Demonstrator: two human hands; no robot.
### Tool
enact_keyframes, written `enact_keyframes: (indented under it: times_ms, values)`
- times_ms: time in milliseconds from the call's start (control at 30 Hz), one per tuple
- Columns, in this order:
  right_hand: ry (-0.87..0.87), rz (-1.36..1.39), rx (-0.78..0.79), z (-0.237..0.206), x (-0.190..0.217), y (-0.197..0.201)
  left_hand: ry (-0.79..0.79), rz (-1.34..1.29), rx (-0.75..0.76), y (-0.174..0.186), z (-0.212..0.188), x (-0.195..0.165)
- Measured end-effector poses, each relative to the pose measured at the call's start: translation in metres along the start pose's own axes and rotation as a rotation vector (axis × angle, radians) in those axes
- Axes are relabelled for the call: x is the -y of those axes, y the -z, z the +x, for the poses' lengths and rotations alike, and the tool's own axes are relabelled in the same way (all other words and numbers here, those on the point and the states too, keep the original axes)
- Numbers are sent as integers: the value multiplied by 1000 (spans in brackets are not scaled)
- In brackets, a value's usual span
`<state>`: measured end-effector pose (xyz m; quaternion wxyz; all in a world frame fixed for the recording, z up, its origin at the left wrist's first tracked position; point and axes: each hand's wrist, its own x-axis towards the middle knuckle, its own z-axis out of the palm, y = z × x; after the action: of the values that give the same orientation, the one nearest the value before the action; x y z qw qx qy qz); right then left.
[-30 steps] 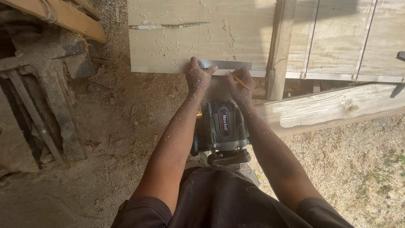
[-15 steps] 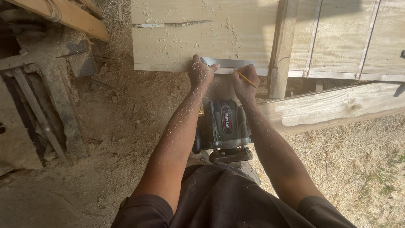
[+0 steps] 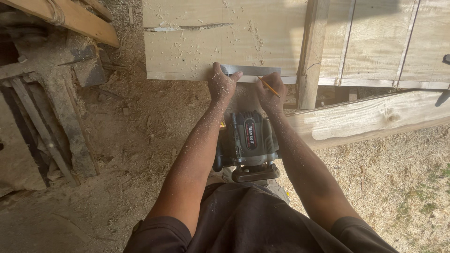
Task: The person uses a circular saw to cut a curved line into a plywood sheet laid across sawhorses. They set the saw down, mark the wood with a pencil and a metal square, hammer a thin wooden strip into place along the cut line, then resume cutting along the curve and reposition the plywood.
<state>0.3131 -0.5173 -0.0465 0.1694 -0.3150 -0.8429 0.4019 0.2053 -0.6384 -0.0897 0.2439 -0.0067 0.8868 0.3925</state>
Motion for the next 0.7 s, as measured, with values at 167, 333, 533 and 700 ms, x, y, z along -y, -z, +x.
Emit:
enact_keyframes:
  times_ms: [167, 333, 533, 700]
  values:
    - [62, -35, -2, 1, -3, -3, 10, 14, -7, 1, 0, -1]
    - [64, -21, -17, -2, -4, -6, 25, 5, 2, 3, -2, -4]
    - [110, -12, -53, -3, -4, -9, -3, -34, 0, 4, -5, -5]
    - [74, -1, -24, -3, -5, -6, -30, -29, -29, 4, -6, -5]
